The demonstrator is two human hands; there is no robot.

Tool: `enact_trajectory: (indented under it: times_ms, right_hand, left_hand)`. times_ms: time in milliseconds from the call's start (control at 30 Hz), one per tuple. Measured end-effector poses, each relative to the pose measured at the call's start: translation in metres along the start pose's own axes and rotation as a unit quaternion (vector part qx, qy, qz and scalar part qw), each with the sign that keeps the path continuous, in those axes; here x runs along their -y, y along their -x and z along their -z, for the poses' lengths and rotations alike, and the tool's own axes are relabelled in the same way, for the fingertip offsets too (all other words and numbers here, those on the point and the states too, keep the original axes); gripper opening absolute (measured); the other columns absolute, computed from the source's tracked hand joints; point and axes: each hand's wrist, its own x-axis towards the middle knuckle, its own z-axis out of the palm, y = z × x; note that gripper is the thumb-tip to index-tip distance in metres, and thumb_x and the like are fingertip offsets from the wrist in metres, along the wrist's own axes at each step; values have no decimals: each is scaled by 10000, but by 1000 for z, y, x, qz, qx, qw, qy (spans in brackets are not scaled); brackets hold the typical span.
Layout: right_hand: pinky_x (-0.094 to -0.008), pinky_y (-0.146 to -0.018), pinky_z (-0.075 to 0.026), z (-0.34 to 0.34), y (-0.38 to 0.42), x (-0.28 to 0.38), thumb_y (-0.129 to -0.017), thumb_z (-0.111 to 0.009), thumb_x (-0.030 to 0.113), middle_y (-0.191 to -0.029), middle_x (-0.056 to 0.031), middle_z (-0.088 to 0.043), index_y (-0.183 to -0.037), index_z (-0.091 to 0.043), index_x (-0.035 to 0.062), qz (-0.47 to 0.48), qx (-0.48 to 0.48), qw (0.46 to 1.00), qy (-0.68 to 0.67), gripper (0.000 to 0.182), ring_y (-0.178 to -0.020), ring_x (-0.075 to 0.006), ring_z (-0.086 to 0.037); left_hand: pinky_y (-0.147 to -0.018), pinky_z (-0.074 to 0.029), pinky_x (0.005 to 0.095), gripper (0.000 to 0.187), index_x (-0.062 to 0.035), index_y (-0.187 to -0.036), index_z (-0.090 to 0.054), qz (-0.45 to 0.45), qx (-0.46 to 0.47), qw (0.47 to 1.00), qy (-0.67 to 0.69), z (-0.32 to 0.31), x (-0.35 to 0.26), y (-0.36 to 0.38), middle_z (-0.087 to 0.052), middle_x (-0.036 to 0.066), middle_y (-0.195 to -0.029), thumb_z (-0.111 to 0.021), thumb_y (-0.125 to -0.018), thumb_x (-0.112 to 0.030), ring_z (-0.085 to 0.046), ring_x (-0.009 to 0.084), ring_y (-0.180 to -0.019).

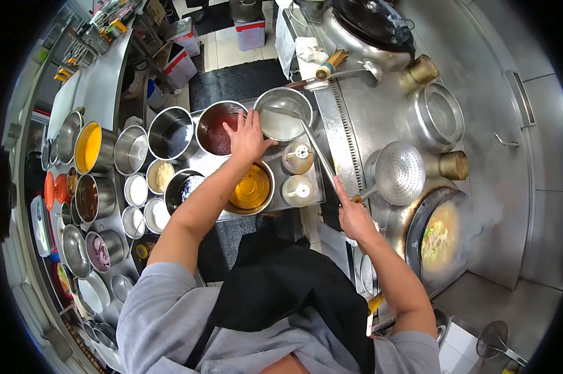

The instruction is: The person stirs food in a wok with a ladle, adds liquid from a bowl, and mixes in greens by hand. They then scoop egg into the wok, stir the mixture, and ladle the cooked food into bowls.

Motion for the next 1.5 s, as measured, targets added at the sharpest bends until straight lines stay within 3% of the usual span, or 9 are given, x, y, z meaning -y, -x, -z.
enact_trajectory:
  times_ms: [367,633,933,1000,1300,1367,1467,1500]
  right_hand:
    - [-563,-765,-455,9,3,5,-902,-510,73,-819,-325,-629,-1554,-11,288,-1,16,999,-28,849,-796,-508,-616]
    - [-520,-853,-465,34,11,7,-865,-518,48,-979,-368,-624,-1550,0,339,-19,79,993,-91,906,-944,-516,-615]
    - [-512,-908,-450,54,24,4,-859,-538,64,-1065,-396,-596,-1543,-30,376,-28,123,991,-48,908,-1026,-518,-594]
    - [-516,-900,-451,55,20,-2,-856,-542,66,-1056,-390,-601,-1542,-47,381,-9,107,993,-48,903,-1021,-519,-594]
    - [-519,-817,-463,67,5,-2,-853,-539,63,-915,-333,-636,-1540,-113,377,15,26,999,-18,868,-908,-491,-623]
    - [-533,-797,-458,66,-1,14,-853,-527,51,-875,-339,-631,-1547,-107,342,-36,27,998,40,862,-866,-488,-624]
    - [-534,-804,-457,50,-9,18,-852,-510,40,-856,-351,-624,-1554,-87,303,-42,43,997,56,860,-855,-491,-624]
    - [-540,-804,-456,44,-7,18,-844,-501,31,-846,-359,-620,-1558,-52,271,-5,29,999,39,877,-822,-495,-623]
  left_hand:
    - [-1062,-189,753,1039,-50,-1445,-378,42,48,996,61,7,-2,-9,-355,70,-1541,-842,-615,-469,-289,313,-1438]
    - [-1051,-198,764,1018,-28,-1417,-410,65,45,995,62,12,-8,-11,-376,58,-1524,-873,-590,-402,-310,324,-1424]
    - [-1038,-229,764,1025,-10,-1415,-397,75,41,994,62,10,-15,-10,-413,57,-1488,-876,-601,-407,-361,313,-1388]
    - [-1054,-210,761,1089,-37,-1471,-316,95,61,991,71,6,-15,-13,-353,46,-1542,-866,-617,-433,-307,305,-1432]
    - [-1057,-220,756,1102,-64,-1503,-270,99,93,988,75,14,-14,-15,-300,45,-1570,-821,-661,-515,-279,297,-1445]
    - [-1058,-219,754,1096,-66,-1504,-268,100,91,988,70,11,-16,-16,-298,46,-1571,-811,-670,-524,-278,300,-1445]
    - [-1058,-215,754,1078,-69,-1506,-267,104,83,989,66,6,-17,-15,-291,47,-1575,-794,-689,-534,-273,305,-1446]
    - [-1057,-213,755,1067,-70,-1506,-268,105,77,989,69,5,-17,-14,-287,48,-1577,-787,-698,-535,-270,309,-1447]
